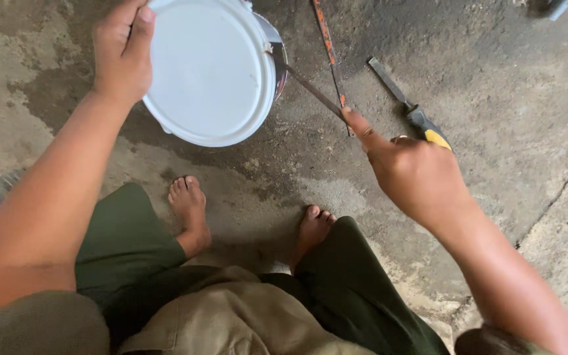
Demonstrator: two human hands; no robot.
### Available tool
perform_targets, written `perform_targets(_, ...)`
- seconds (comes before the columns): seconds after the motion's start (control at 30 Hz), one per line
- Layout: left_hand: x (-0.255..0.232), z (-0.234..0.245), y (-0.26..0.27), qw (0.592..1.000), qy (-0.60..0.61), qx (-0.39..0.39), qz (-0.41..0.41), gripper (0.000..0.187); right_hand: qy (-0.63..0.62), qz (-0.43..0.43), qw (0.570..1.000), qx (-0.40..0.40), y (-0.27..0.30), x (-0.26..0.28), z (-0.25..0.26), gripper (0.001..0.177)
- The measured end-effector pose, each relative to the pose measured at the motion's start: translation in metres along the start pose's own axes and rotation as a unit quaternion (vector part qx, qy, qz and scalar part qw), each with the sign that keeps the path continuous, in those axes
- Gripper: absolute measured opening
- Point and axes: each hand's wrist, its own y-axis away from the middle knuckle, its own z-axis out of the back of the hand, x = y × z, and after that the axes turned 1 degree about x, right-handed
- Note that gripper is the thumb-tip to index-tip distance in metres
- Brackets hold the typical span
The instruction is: The person is attempting to pry open a plastic paint bucket lid using a screwdriver and a large knife while squatting on a concrete floor.
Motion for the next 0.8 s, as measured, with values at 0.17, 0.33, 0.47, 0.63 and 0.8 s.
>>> perform_targets(0.17,0.008,0.002,-0.005,0.996,0.085,0.018,-0.013,0.043,0.255,0.047,0.966,-0.016,-0.009,0.007,0.041,0.07)
perform_targets(0.33,0.032,-0.001,-0.004,0.997,0.05,-0.004,0.06,0.041,0.401,0.05,0.912,0.071,-0.026,0.042,0.096,0.065)
perform_targets(0.47,0.022,0.005,-0.005,0.999,0.039,-0.005,0.031,0.038,0.416,0.087,0.897,0.123,-0.04,0.059,0.118,0.058)
perform_targets(0.63,0.015,0.006,-0.008,0.998,0.054,0.0,0.025,0.038,0.478,-0.02,0.876,0.07,-0.024,0.094,0.084,0.079)
perform_targets(0.8,0.017,0.002,0.0,0.997,0.063,-0.013,0.047,0.04,0.326,-0.083,0.939,0.072,0.004,0.081,-0.007,0.082)
